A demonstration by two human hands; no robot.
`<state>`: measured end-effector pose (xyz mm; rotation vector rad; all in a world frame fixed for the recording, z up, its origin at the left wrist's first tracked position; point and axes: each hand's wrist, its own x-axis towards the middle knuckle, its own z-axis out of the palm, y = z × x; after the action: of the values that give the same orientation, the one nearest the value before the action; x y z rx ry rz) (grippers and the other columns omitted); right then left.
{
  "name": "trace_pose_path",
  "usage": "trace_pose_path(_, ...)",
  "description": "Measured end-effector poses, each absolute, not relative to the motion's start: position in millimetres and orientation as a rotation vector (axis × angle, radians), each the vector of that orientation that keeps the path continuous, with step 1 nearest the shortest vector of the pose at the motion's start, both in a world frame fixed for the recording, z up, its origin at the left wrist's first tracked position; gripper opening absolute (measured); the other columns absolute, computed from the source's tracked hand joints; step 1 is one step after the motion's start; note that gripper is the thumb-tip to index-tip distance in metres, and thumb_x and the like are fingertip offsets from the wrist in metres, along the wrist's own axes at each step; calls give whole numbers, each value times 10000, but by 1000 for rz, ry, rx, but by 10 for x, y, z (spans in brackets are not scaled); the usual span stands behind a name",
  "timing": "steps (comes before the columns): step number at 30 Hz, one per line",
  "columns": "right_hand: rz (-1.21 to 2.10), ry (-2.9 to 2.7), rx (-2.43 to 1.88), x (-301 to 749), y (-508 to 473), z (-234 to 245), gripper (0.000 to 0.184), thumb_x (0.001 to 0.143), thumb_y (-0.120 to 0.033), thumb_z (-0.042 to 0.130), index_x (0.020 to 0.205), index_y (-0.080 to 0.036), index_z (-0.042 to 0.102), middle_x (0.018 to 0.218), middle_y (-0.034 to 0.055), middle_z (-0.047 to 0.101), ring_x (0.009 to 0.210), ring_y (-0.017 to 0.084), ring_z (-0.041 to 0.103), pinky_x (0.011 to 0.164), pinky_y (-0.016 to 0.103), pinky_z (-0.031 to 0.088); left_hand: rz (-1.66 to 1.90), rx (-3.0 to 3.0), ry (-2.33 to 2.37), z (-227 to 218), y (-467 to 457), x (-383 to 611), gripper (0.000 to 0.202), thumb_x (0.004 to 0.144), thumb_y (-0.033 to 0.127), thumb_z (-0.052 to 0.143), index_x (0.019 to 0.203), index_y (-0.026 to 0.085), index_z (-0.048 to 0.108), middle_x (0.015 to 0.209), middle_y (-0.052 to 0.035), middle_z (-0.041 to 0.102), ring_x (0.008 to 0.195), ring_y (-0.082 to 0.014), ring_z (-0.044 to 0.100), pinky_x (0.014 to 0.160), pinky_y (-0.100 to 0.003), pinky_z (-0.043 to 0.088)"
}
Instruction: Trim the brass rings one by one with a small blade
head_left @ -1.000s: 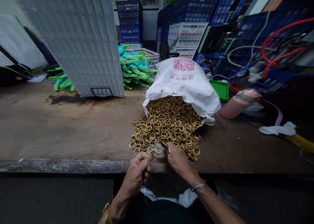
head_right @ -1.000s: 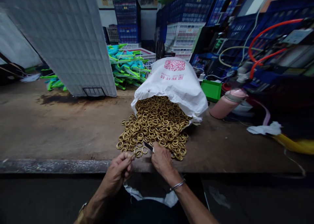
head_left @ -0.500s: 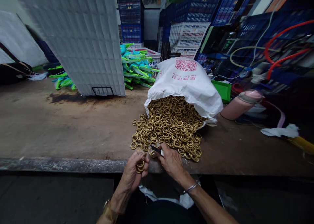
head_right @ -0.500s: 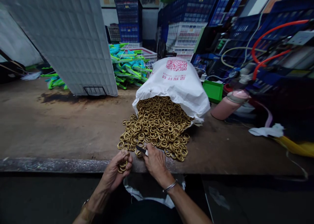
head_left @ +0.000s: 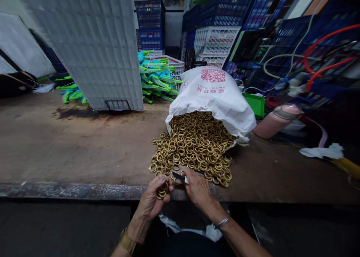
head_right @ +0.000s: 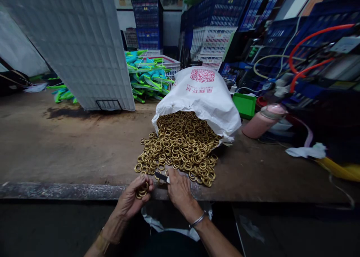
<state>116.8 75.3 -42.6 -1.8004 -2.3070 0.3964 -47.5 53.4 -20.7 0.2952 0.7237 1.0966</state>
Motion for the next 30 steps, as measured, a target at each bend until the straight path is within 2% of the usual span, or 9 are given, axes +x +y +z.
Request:
trace_pose_path(5,379,-2289,-1852,1149,759,-417,305,758,-90,375,1007,-196,517,975,69,582,833,179,550,682,265,347,1068,207,743,-243,526,-459,322,626,316,719,678,167,439,572,51,483,458,-54,454,344,-122,273)
trace_pose_path(9,442,-2224,-1799,1157,796,-358,289,733,-71,371,952,-172,530,918,72,589,799,176,544,677,265,354,1063,257,795,-225,517,-445,332,632,324,718,688,172,428,590,53,492,437,-42,441,329,-117,274)
trace_pose_path(13,739,-2045,-1579,1166,815,-222,149,809,-201,375,808,-192,523,730,20,571,666,137,506,612,235,353,1041,358,850,-218,537,-387,302,642,287,710,816,158,500,648,32,529,476,-49,478,348,-119,321)
trace_pose_path(16,997,-1874,-1412,1154,801,-109,207,832,-314,374,710,-191,487,647,-11,523,603,116,459,573,220,348,1070,469,912,-249,547,-312,339,656,314,689,898,146,521,642,25,538,484,-62,492,354,-132,348)
trace_pose_path(20,1254,-1684,-1284,1158,770,-50,218,793,-362,431,678,-183,474,635,-29,486,604,105,433,587,220,353,1097,627,987,-288,540,-229,381,704,384,629,985,155,513,600,40,525,435,-59,456,335,-139,332)
trace_pose_path(26,1361,-1595,-1323,1208,732,-111,199,767,-358,473,670,-184,473,545,-68,386,512,79,347,517,207,311,1050,710,1045,-254,507,-206,295,707,434,602,772,162,508,529,70,467,372,-32,368,333,-135,269)
trace_pose_path(30,1371,-1553,-1345,1198,700,-184,220,794,-390,435,709,-191,478,514,-76,387,464,72,335,481,203,294,1047,826,1168,-184,466,-176,300,699,459,587,711,170,505,461,87,414,357,-38,330,348,-151,256)
